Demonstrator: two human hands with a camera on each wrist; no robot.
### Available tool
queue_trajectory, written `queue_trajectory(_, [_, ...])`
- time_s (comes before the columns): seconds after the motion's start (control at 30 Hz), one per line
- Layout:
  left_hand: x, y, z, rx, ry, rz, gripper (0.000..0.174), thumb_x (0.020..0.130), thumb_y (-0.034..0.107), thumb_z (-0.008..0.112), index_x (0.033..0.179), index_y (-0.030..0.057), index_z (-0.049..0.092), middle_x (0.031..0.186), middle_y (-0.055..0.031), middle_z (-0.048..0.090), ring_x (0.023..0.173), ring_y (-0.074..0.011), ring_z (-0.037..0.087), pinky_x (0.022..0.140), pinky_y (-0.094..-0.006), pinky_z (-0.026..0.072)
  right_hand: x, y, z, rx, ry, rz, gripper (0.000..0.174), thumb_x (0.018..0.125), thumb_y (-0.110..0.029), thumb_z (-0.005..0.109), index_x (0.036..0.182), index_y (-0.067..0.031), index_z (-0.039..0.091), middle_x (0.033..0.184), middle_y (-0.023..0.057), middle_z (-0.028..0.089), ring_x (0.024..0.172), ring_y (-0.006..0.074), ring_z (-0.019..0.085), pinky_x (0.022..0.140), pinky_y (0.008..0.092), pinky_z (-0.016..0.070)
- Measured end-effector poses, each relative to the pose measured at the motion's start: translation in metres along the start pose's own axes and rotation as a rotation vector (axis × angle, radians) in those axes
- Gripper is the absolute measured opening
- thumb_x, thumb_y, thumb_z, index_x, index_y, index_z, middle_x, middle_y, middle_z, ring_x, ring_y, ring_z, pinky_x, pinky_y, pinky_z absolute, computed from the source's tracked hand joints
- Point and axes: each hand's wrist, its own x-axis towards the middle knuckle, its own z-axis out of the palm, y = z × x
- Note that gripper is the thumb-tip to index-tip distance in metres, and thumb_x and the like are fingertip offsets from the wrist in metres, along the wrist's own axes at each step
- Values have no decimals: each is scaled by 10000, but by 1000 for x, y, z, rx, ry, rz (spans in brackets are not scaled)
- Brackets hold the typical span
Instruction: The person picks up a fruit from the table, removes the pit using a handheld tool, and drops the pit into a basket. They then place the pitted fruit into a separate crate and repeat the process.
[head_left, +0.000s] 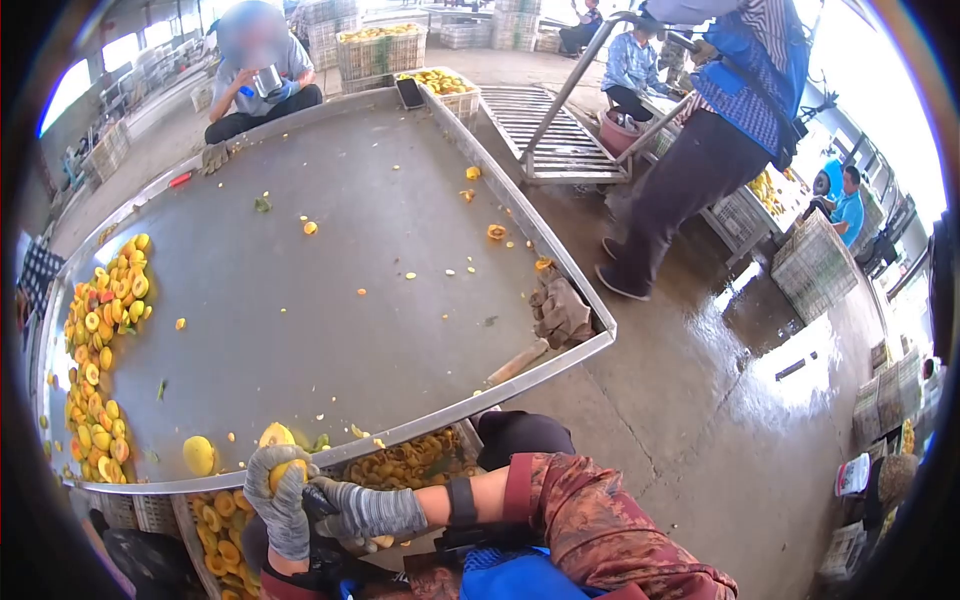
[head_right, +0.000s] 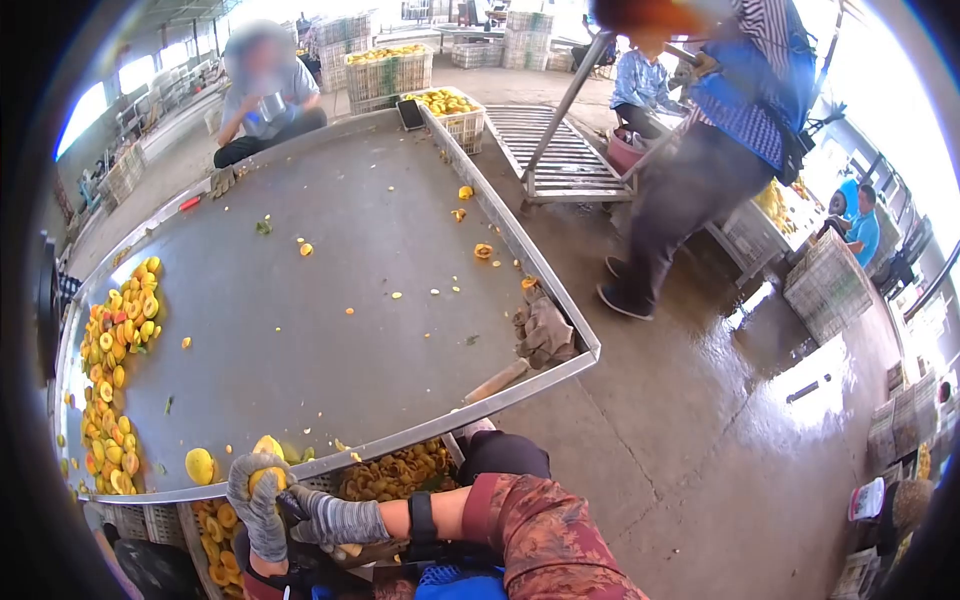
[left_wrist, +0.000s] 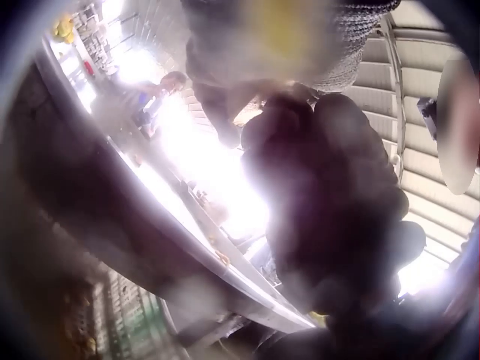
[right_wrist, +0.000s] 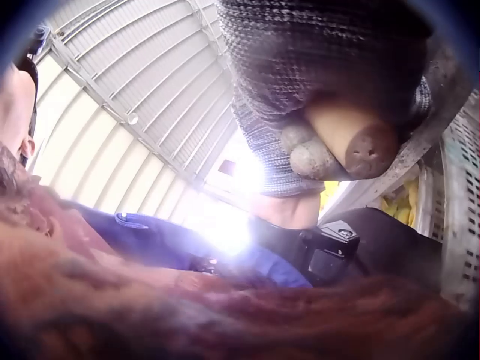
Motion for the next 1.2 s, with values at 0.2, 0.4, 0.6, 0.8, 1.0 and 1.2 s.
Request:
queue_trajectory(0.2, [-3, 0, 4, 2, 27, 78, 113, 812, 122, 584, 871, 35, 544, 768, -64, 570, 675, -146, 547, 656, -267, 474, 7, 11, 3, -86, 74, -103, 640, 790, 39, 538, 1356, -106, 279, 1193, 71, 481, 1036, 125, 483, 801, 202, 441])
queue_trajectory(0.4, [-2, 3, -4, 39, 4, 12, 147, 788, 30, 560, 930, -7, 568, 832, -59, 577, 735, -135, 567, 661, -255, 477, 36, 55, -11, -381, -25, -753, 765, 800, 3, 527, 1418, -129, 95, 1180, 69, 513, 805, 122, 579, 574, 223, 506])
queue_trajectory(0.6, [8, -2, -16, 39, -114, -160, 205, 804, 191, 581, 895, 8, 576, 850, -94, 612, 794, -159, 584, 733, -282, 480, -8, -4, -5, 62, -31, -111, 563, 824, -53, 588, 1327, -37, 334, 1137, 19, 495, 971, 73, 488, 766, 202, 469])
queue_trajectory(0.8, [2, -13, -9, -3, 1, -19, 107, 793, 58, 620, 890, 15, 602, 827, -63, 616, 758, -124, 595, 673, -255, 514, -11, -10, -5, -82, 17, -139, 519, 813, -83, 627, 1268, -10, 389, 1129, 36, 510, 1053, 83, 455, 895, 250, 406])
queue_trajectory(1.0, [5, -12, -9, -224, -8, -221, 126, 769, 55, 636, 883, 13, 604, 824, -66, 619, 751, -128, 605, 678, -262, 527, -19, -37, -9, 86, -135, 308, 430, 826, -102, 619, 1200, -10, 428, 1046, 33, 544, 827, 72, 542, 661, 202, 467])
queue_trajectory(1.2, [6, -15, -13, 197, 6, 96, 145, 733, 81, 681, 855, 49, 610, 796, -68, 627, 736, -169, 610, 668, -287, 493, -19, -33, 1, 168, -73, 125, 327, 837, -84, 592, 1123, -35, 442, 802, 28, 558, 496, 76, 509, 424, 197, 420])
